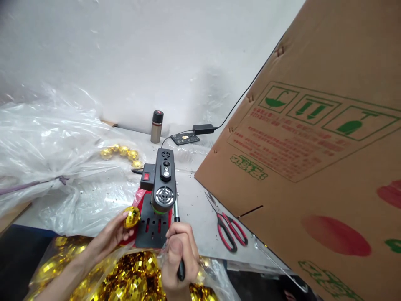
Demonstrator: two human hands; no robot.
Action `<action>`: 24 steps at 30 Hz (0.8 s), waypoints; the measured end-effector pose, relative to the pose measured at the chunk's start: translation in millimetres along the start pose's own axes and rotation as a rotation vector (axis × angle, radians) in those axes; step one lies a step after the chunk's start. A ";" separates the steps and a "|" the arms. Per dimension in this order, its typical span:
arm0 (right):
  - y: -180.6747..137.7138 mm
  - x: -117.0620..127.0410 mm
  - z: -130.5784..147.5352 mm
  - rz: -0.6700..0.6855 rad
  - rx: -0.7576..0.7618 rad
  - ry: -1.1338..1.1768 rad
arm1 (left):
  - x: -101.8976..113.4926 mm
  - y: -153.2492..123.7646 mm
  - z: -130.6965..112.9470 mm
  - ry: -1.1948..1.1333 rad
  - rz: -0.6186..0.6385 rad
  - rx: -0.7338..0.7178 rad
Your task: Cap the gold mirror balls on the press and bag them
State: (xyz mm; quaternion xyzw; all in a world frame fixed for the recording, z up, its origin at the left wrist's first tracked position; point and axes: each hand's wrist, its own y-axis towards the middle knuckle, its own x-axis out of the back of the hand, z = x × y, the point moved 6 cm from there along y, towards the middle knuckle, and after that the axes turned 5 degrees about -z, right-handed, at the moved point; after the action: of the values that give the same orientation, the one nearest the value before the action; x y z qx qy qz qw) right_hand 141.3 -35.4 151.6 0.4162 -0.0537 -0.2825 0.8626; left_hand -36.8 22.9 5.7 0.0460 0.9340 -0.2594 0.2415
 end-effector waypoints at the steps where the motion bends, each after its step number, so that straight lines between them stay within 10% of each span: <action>1: 1.0 -0.2 1.6 -0.005 0.016 -0.003 | -3.6 2.8 5.6 0.027 -0.010 -0.007; 12: 6.1 -1.5 8.2 0.036 0.025 -0.060 | -31.9 6.3 -4.7 0.962 -0.099 -0.559; 24: 6.3 -0.9 8.1 0.046 0.022 -0.084 | -57.5 7.7 -6.0 1.371 -0.043 -0.596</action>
State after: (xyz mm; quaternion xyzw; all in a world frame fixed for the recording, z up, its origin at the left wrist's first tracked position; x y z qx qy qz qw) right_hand 140.7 -37.4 161.8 0.4122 -0.1023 -0.2793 0.8612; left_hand 12.7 34.9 33.9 0.1118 0.9066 0.0869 -0.3975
